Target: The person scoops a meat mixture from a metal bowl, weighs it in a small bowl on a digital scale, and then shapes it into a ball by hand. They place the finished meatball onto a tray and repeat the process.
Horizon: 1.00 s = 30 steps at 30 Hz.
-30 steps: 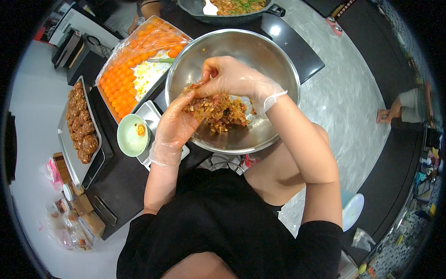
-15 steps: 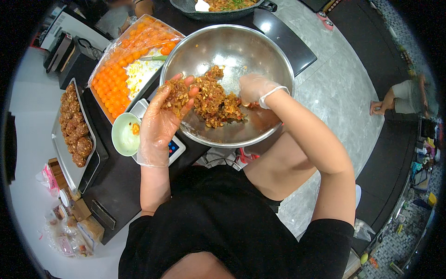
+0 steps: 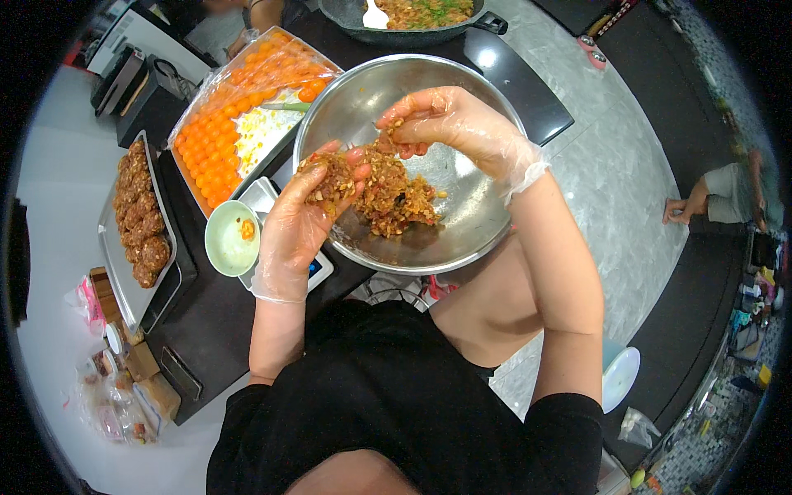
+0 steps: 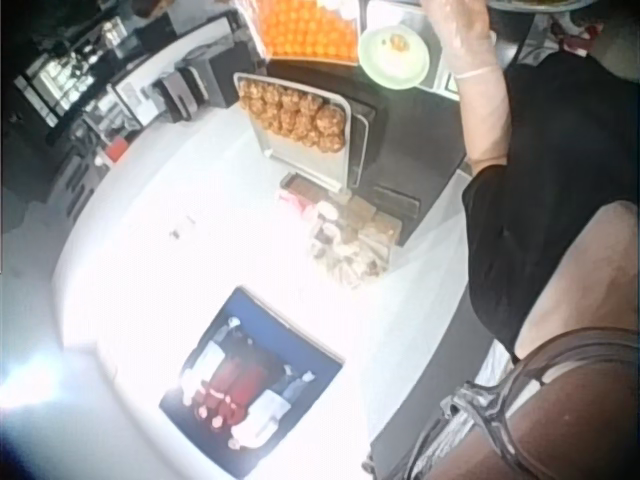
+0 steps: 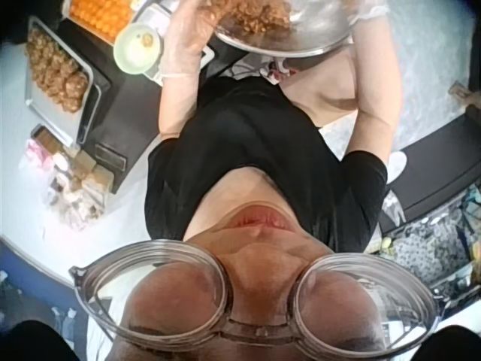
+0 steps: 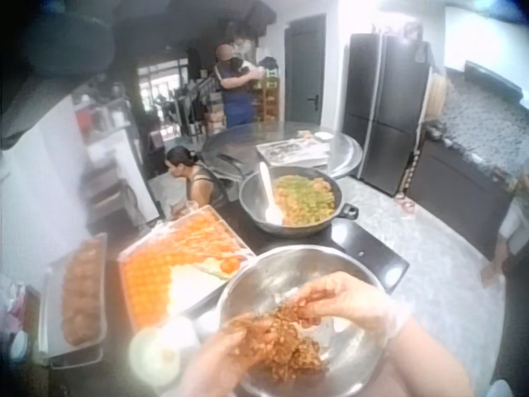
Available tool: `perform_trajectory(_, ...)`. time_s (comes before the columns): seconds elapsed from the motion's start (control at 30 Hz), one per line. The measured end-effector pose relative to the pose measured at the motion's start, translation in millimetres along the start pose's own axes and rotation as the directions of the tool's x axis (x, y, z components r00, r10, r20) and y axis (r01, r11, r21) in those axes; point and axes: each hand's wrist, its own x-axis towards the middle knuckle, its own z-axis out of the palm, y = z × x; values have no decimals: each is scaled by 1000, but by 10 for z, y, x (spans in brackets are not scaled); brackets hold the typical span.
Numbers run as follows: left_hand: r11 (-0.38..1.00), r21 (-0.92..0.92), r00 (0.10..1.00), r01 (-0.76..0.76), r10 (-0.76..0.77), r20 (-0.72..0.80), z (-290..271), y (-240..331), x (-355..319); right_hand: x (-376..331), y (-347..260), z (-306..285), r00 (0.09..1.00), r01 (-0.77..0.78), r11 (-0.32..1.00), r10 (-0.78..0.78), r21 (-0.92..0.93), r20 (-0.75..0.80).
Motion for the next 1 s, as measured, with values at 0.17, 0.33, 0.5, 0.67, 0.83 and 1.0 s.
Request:
perform_trajectory(0.17, 999, -32, 1000, 12, -13, -13, -9, -2, 11, 5, -60, 58, 1000, 9, 999, -8, 32, -16)
perform_trajectory(0.33, 991, -127, 999, 37, -37, 0, 43, -7, 38, 52, 19, 217, 978, 177, 982, -183, -64, -103)
perform_trajectory(0.5, 1000, -5, 1000, -15, 15, -9, 155, -115, 41, 85, -71, 512, 978, 83, 864, -165, -497, -124)
perform_trajectory(0.67, 994, 103, 997, 25, -18, -68, 148, -120, 56, -2, -148, 590, 962, 184, 792, -267, -582, -59)
perform_trajectory(0.83, 995, 95, 998, 10, -4, -56, 125, -105, 46, -24, -155, 470, 976, 160, 901, -205, -403, -71)
perform_trajectory(1.0, 985, 156, 992, -74, 88, -86, 119, -135, 67, -63, -210, 327, 985, 159, 976, -168, -146, -46)
